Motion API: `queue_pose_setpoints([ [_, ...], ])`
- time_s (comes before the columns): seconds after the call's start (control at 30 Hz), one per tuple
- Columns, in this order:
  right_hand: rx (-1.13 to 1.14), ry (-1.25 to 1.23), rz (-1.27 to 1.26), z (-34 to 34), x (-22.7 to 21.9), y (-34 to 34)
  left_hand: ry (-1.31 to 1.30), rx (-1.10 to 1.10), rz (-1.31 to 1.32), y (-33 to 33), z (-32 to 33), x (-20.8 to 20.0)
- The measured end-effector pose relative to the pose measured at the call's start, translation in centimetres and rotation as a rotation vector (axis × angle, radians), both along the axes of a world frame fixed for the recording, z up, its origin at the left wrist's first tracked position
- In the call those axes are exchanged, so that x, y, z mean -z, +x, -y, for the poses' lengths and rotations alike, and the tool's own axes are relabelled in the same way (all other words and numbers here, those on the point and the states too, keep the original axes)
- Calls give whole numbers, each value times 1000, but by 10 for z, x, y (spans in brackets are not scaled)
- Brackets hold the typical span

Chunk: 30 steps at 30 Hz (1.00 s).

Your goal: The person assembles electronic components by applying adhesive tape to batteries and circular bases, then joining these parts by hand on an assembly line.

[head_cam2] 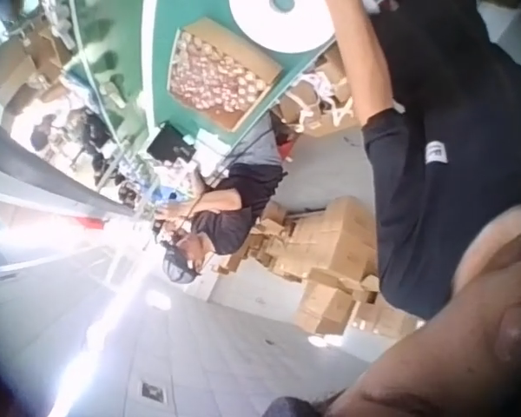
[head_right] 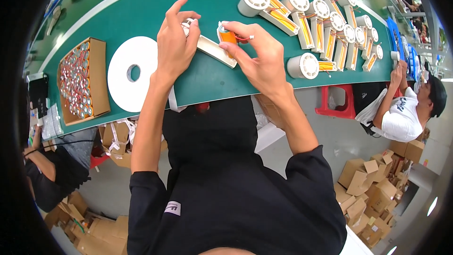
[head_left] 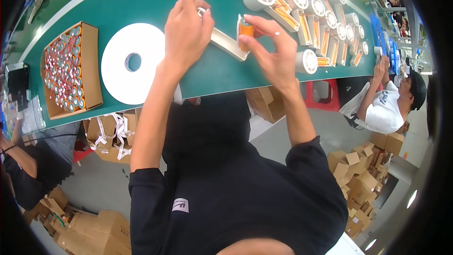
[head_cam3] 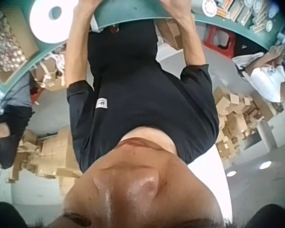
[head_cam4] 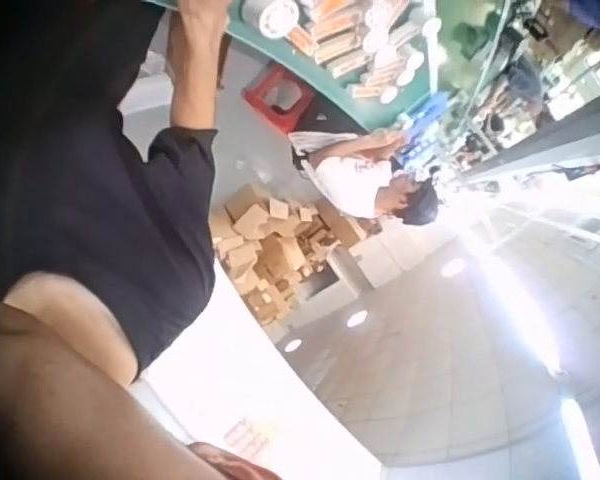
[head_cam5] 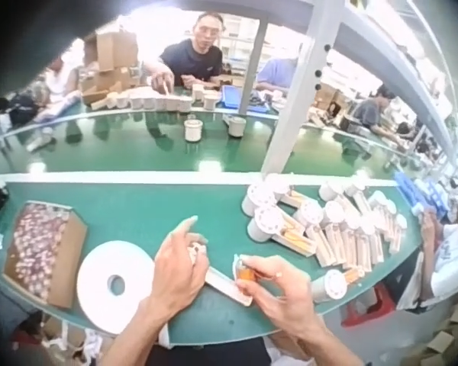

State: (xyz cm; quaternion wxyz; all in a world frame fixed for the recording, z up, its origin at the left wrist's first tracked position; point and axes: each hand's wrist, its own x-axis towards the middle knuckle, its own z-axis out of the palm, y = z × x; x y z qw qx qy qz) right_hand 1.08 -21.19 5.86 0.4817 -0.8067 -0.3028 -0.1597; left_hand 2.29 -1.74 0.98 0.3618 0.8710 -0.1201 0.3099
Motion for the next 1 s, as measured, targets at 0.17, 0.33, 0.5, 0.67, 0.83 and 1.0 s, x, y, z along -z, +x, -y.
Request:
queue_pose_setpoints([
  [0.17,-15,-92,3,-3,4,-1,-35,5,-20,-2,2,0],
  [0.33,-33,-178,26,-4,10,-1,-18,4,25,-1,3,1],
  [0.5,-42,-390,95,-5,11,-1,-10,24,16,-1,3,0],
  [0.67,-107,-485,65,-12,4,6,-15,29,16,0,1,0],
  [0.83,-211,-554,-41,-7,-7,11,-24,50,11,-1,1,0],
  [1.0,-188,-559,-6,-11,-5,4,48,36,59,2,-2,3],
])
